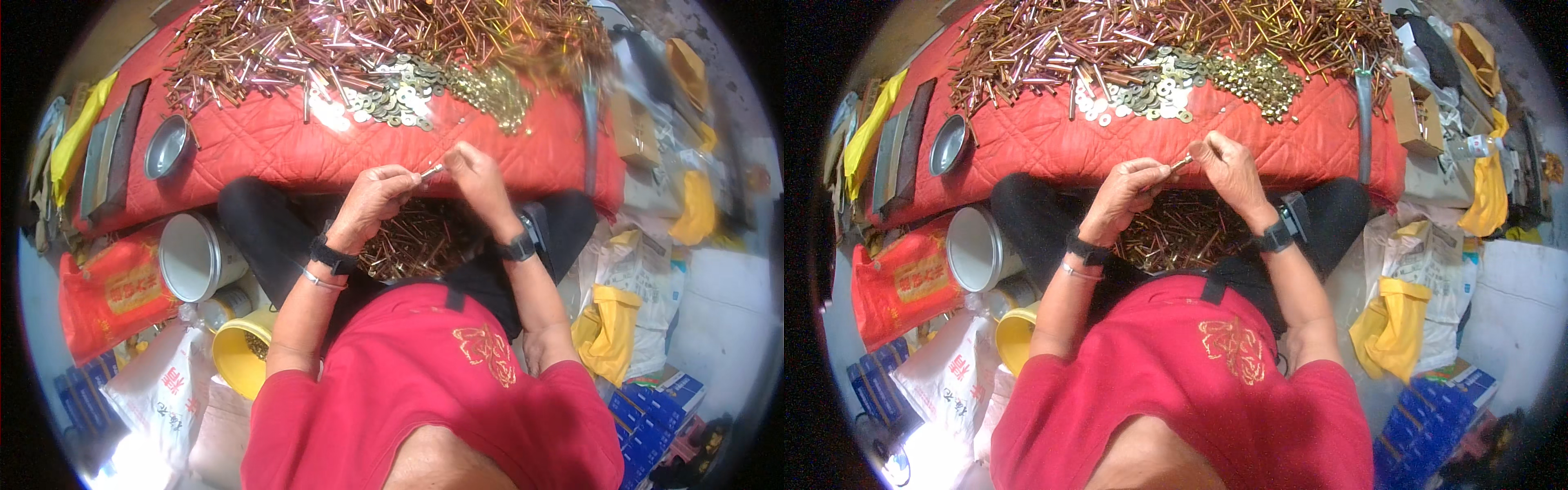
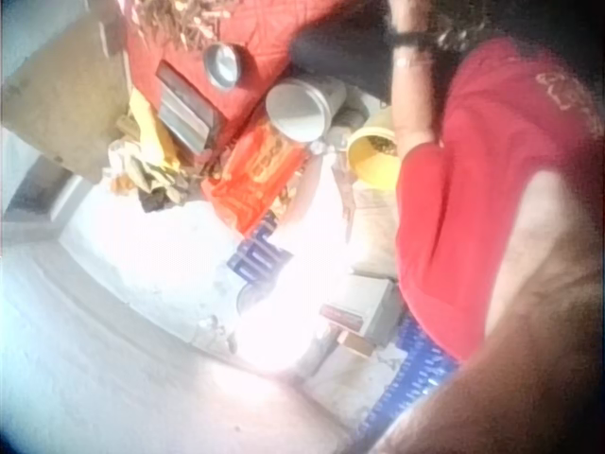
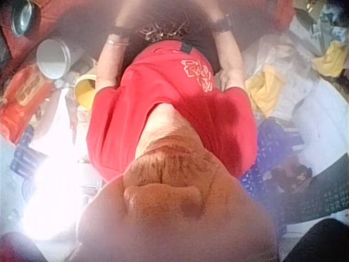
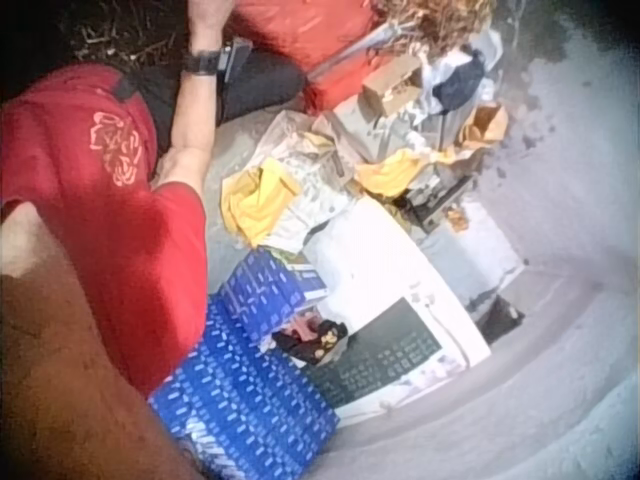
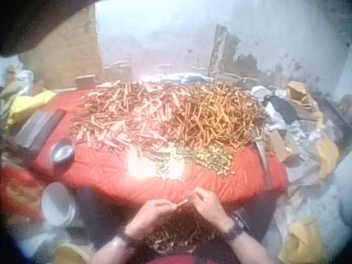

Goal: The recorder is assembling small metal tubes and washers on a padded workspace.

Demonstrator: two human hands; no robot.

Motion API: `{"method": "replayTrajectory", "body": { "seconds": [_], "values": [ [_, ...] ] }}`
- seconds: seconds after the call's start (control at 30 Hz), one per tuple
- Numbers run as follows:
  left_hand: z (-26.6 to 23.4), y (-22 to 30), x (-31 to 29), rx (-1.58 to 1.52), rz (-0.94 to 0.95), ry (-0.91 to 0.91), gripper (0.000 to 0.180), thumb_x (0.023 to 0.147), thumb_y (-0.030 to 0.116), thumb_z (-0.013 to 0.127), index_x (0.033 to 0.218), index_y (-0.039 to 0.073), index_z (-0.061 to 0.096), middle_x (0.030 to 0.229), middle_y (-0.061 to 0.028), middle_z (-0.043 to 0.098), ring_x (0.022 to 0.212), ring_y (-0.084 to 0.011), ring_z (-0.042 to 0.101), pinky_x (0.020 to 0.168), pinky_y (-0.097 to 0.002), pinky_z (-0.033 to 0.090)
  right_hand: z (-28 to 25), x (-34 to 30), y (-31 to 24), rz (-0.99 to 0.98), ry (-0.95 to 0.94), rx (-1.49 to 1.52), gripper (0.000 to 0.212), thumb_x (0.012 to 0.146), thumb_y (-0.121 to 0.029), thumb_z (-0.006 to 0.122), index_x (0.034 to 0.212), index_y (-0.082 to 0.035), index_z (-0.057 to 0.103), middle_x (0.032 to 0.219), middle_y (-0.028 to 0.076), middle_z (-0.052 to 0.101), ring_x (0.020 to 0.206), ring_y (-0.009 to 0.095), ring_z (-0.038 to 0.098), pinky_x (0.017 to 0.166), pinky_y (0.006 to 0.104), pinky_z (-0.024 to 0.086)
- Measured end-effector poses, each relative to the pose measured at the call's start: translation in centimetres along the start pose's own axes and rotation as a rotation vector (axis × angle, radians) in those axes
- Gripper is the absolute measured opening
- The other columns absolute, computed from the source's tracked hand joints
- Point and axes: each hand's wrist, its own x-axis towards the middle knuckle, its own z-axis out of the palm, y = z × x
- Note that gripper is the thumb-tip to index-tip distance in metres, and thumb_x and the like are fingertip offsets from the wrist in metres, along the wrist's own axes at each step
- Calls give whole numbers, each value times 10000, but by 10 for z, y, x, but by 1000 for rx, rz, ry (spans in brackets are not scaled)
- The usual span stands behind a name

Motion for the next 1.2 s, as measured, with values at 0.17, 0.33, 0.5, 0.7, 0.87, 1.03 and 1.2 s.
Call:
{"method": "replayTrajectory", "body": {
  "seconds": [0.17, 0.33, 0.5, 0.7, 0.87, 1.03, 1.2],
  "values": [
    [1, -1, 2, 0, -13, -21, 178, 881, 212, 624, 877, 38, 665, 626, 64, 460, 424, -6, 297, 388, -182, 180, -7, 0, 3, 193, -96, 139, 408, 920, -395, 572, 767, -18, 566, 672, 59, 567, 604, 141, 501, 583, 295, 400],
    [-3, -1, 4, -15, -6, -8, 178, 876, 222, 629, 873, 49, 666, 615, 70, 465, 423, -6, 302, 388, -185, 186, 3, 4, -9, -164, 68, -45, 334, 921, -292, 565, 776, 8, 551, 723, 101, 520, 661, 231, 517, 605, 332, 399],
    [9, -2, -3, -10, -40, -32, 184, 882, 230, 621, 885, 51, 664, 603, 85, 445, 441, 1, 309, 398, -168, 191, 4, 5, -4, -154, 14, -142, 241, 871, -186, 612, 767, 16, 533, 722, 118, 475, 681, 259, 513, 616, 349, 396],
    [-5, -1, -1, -130, -47, -120, 223, 894, 260, 605, 910, 41, 649, 632, 79, 453, 444, -4, 295, 401, -169, 204, 10, -2, -20, -225, 29, -20, 281, 882, -138, 594, 1144, -48, 547, 841, 101, 573, 762, 210, 576, 711, 308, 461],
    [0, -2, -4, -5, -59, -44, 214, 880, 268, 609, 902, 60, 650, 649, 79, 469, 466, -13, 320, 408, -184, 202, 13, 0, -24, -13, -86, -62, 347, 898, -119, 578, 1235, -57, 523, 835, 120, 600, 732, 204, 587, 695, 321, 470],
    [3, -2, -5, -16, -21, 12, 201, 876, 257, 616, 899, 61, 656, 657, 73, 476, 463, -10, 331, 410, -180, 206, 10, 6, -25, 14, -2, -34, 353, 898, -100, 568, 1245, -57, 519, 819, 136, 605, 743, 242, 614, 695, 342, 476],
    [-5, 2, -5, -88, -47, -58, 206, 879, 249, 629, 911, 48, 661, 649, 69, 474, 443, -8, 313, 402, -182, 207, 17, 7, -23, -242, -22, -105, 285, 911, -113, 542, 1188, -48, 562, 892, 166, 632, 792, 267, 628, 723, 359, 475]
  ]
}}
